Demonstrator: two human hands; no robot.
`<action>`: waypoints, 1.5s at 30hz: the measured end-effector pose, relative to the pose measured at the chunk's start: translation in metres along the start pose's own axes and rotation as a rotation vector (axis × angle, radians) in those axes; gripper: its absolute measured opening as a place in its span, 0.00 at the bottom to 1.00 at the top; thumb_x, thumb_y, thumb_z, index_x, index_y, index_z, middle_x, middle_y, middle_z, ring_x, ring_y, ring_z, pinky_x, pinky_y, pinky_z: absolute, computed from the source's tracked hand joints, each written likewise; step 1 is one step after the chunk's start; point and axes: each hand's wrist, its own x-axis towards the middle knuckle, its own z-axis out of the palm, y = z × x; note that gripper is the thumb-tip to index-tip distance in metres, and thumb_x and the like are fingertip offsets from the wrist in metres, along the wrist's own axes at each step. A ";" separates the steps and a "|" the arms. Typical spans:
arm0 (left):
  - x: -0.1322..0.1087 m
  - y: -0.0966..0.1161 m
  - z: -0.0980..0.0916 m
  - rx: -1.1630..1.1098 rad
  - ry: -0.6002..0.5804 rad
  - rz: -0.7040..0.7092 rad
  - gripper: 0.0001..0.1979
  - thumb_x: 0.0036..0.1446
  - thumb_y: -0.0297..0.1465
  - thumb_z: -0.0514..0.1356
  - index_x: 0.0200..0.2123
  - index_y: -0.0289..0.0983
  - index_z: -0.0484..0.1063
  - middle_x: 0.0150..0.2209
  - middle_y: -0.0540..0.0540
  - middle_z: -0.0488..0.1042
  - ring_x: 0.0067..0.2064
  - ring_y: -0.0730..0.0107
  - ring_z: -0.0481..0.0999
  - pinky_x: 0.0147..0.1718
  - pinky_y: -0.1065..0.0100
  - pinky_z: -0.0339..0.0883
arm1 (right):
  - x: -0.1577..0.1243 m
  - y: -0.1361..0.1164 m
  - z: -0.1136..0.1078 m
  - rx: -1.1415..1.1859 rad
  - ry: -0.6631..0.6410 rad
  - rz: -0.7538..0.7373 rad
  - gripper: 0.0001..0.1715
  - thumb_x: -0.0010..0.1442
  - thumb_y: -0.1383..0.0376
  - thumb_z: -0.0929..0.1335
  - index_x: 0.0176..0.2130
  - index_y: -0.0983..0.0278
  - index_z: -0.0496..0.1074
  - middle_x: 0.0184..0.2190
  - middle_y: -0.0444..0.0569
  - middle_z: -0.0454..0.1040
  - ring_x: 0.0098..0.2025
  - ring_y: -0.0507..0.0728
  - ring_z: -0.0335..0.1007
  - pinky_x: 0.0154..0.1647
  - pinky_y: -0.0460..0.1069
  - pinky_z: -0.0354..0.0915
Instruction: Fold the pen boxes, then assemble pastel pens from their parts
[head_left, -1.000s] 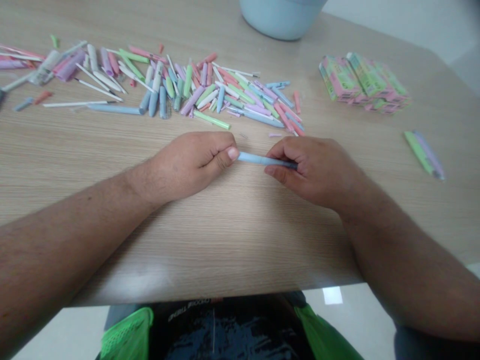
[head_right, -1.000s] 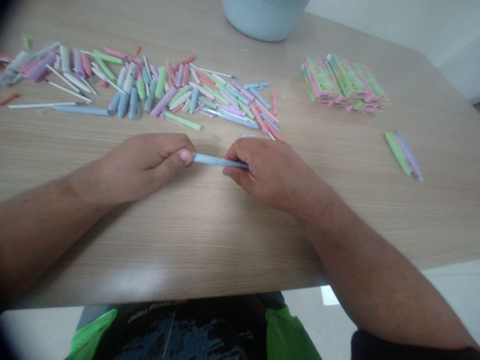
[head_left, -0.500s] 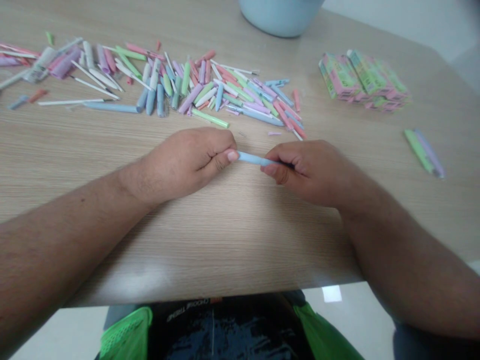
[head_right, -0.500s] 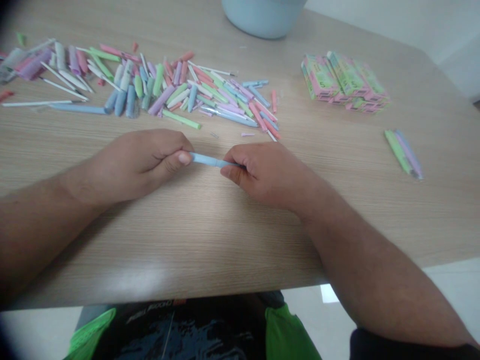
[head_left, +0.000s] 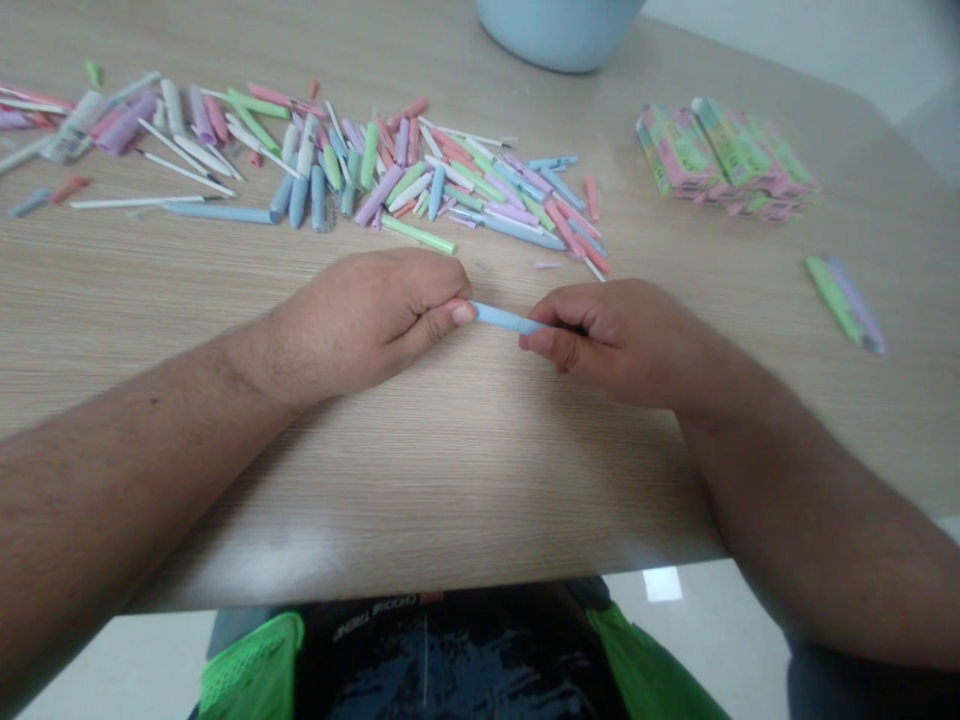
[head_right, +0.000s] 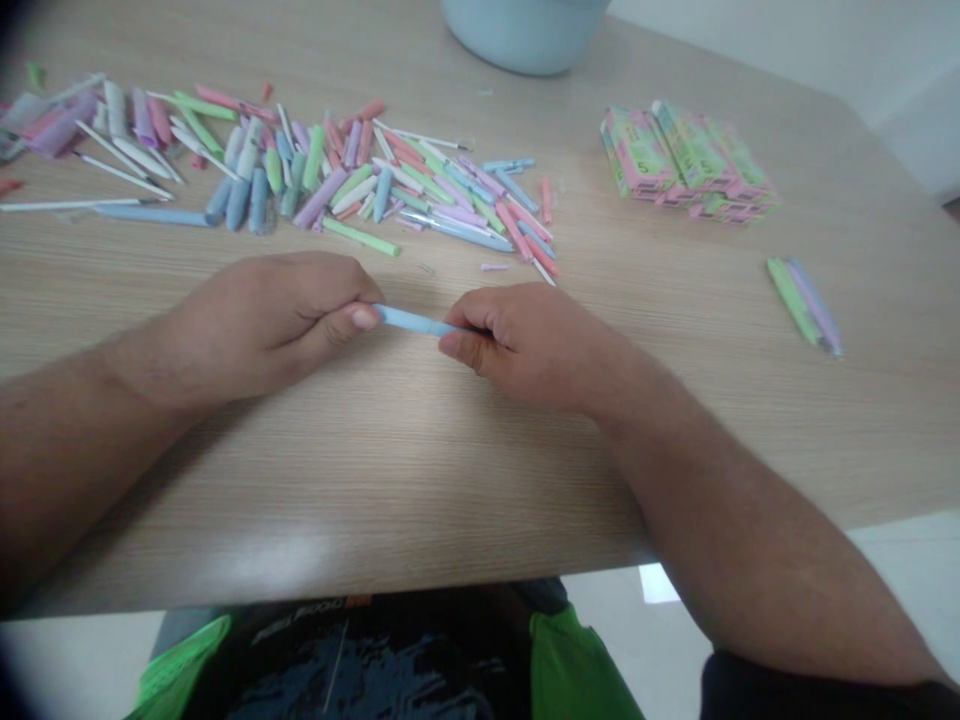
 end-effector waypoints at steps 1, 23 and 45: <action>0.000 0.000 0.000 0.002 -0.004 0.002 0.21 0.80 0.48 0.50 0.36 0.43 0.66 0.30 0.48 0.69 0.33 0.59 0.70 0.36 0.59 0.62 | 0.000 0.001 0.001 0.047 -0.039 0.018 0.24 0.78 0.48 0.67 0.41 0.61 0.82 0.28 0.44 0.79 0.32 0.55 0.72 0.36 0.50 0.58; 0.003 0.000 -0.003 -0.050 -0.031 -0.139 0.23 0.78 0.48 0.52 0.30 0.43 0.65 0.26 0.48 0.69 0.31 0.59 0.70 0.33 0.61 0.60 | 0.005 0.003 0.017 -0.133 0.179 -0.023 0.15 0.75 0.57 0.69 0.48 0.61 0.84 0.41 0.52 0.86 0.41 0.61 0.77 0.41 0.53 0.63; 0.000 0.001 -0.007 0.081 -0.053 0.025 0.21 0.80 0.45 0.50 0.35 0.42 0.70 0.31 0.47 0.75 0.33 0.62 0.72 0.34 0.62 0.64 | 0.003 0.009 0.010 0.290 -0.133 0.050 0.29 0.79 0.42 0.64 0.45 0.60 0.81 0.26 0.41 0.76 0.26 0.52 0.68 0.34 0.49 0.59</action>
